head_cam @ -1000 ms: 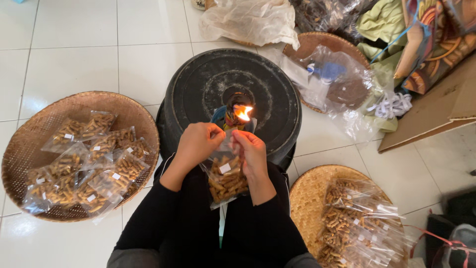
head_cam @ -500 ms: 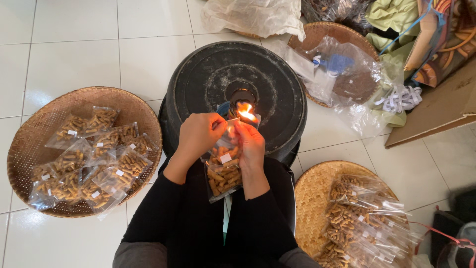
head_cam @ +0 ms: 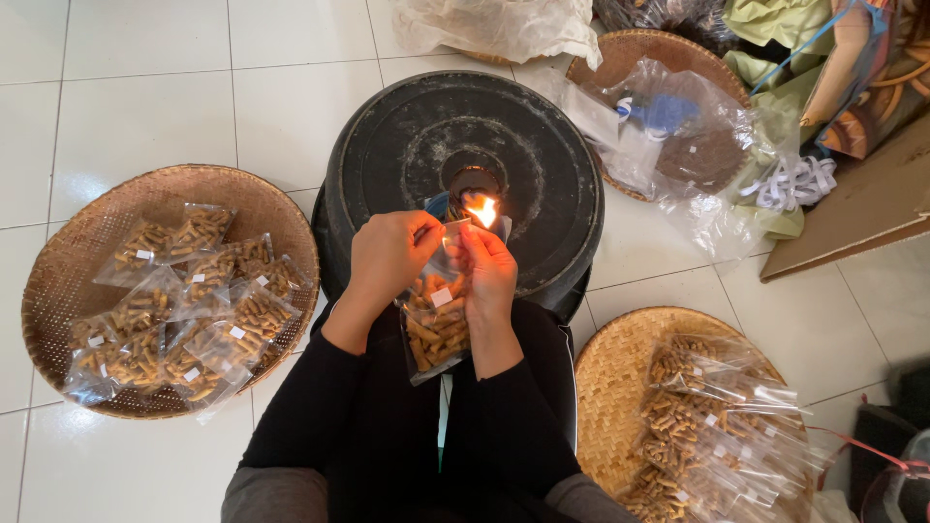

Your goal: The person sits on the floor and heat-seals clear plastic bags of snack sticks one at a time, pressing each bag's open end against the flame of a candle to melt it closed, then sets the sealed bag into a woven tray and picks up the next bag.

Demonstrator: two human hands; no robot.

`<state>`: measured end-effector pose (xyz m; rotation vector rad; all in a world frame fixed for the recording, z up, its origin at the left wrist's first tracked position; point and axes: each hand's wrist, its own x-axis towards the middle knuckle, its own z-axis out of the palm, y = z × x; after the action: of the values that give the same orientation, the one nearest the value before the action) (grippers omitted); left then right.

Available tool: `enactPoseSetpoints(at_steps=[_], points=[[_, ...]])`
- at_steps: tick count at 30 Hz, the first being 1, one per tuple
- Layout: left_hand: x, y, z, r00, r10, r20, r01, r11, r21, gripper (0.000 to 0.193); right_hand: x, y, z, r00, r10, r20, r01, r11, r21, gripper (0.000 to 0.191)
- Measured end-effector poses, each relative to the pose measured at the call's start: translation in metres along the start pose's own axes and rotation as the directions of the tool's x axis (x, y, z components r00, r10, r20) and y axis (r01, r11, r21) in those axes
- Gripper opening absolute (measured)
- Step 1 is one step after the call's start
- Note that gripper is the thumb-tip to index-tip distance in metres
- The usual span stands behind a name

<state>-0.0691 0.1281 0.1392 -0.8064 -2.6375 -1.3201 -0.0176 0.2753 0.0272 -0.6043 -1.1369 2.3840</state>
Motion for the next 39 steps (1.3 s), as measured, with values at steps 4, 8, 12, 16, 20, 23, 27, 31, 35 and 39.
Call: enactPoseSetpoints(at_steps=[4, 8, 12, 16, 20, 23, 27, 31, 35, 39], points=[[0.001, 0.002, -0.003, 0.999, -0.028, 0.020, 0.028, 1.000, -0.015, 0.016, 0.002, 0.004, -0.004, 1.000, -0.009, 0.009, 0.009, 1.000, -0.004, 0.014], [0.002, 0.002, -0.003, 0.999, -0.038, 0.016, 0.038, 0.999, -0.009, 0.016, 0.005, 0.007, -0.004, 0.998, -0.052, 0.028, 0.051, 0.998, 0.047, 0.015], [0.002, 0.000, -0.001, 1.000, -0.025, 0.002, 0.025, 1.000, -0.001, 0.017, 0.007, 0.009, -0.003, 1.000, -0.011, -0.001, 0.011, 1.000, 0.023, 0.015], [0.000, -0.004, 0.001, 0.999, 0.034, 0.001, -0.034, 0.999, -0.017, 0.016, 0.005, 0.004, -0.008, 0.997, 0.022, 0.069, -0.025, 0.999, 0.047, 0.018], [-0.004, -0.005, 0.001, 0.997, 0.068, 0.043, -0.066, 0.996, -0.052, 0.016, 0.000, -0.006, -0.019, 0.993, 0.090, 0.080, -0.091, 0.996, 0.009, 0.019], [-0.006, -0.003, 0.002, 0.998, 0.051, 0.048, -0.047, 0.996, -0.079, 0.017, -0.004, -0.007, -0.019, 0.996, 0.066, 0.063, -0.069, 0.997, 0.033, 0.018], [-0.002, -0.003, 0.001, 0.996, -0.020, 0.083, 0.034, 0.986, -0.162, 0.019, -0.001, -0.010, -0.012, 0.998, 0.068, 0.010, -0.068, 0.998, 0.017, 0.016], [0.003, -0.004, 0.000, 0.994, -0.044, 0.096, 0.068, 0.962, -0.265, 0.019, 0.001, -0.018, -0.007, 1.000, 0.020, 0.005, -0.020, 1.000, 0.014, 0.014], [0.008, -0.006, -0.001, 0.988, -0.078, 0.135, 0.115, 0.950, -0.290, 0.020, 0.000, -0.021, -0.002, 0.999, 0.031, -0.034, -0.031, 1.000, -0.002, 0.013], [0.011, -0.006, -0.001, 0.985, -0.095, 0.145, 0.138, 0.937, -0.320, 0.021, 0.000, -0.022, 0.002, 0.999, 0.011, -0.033, -0.011, 1.000, 0.003, 0.013]])
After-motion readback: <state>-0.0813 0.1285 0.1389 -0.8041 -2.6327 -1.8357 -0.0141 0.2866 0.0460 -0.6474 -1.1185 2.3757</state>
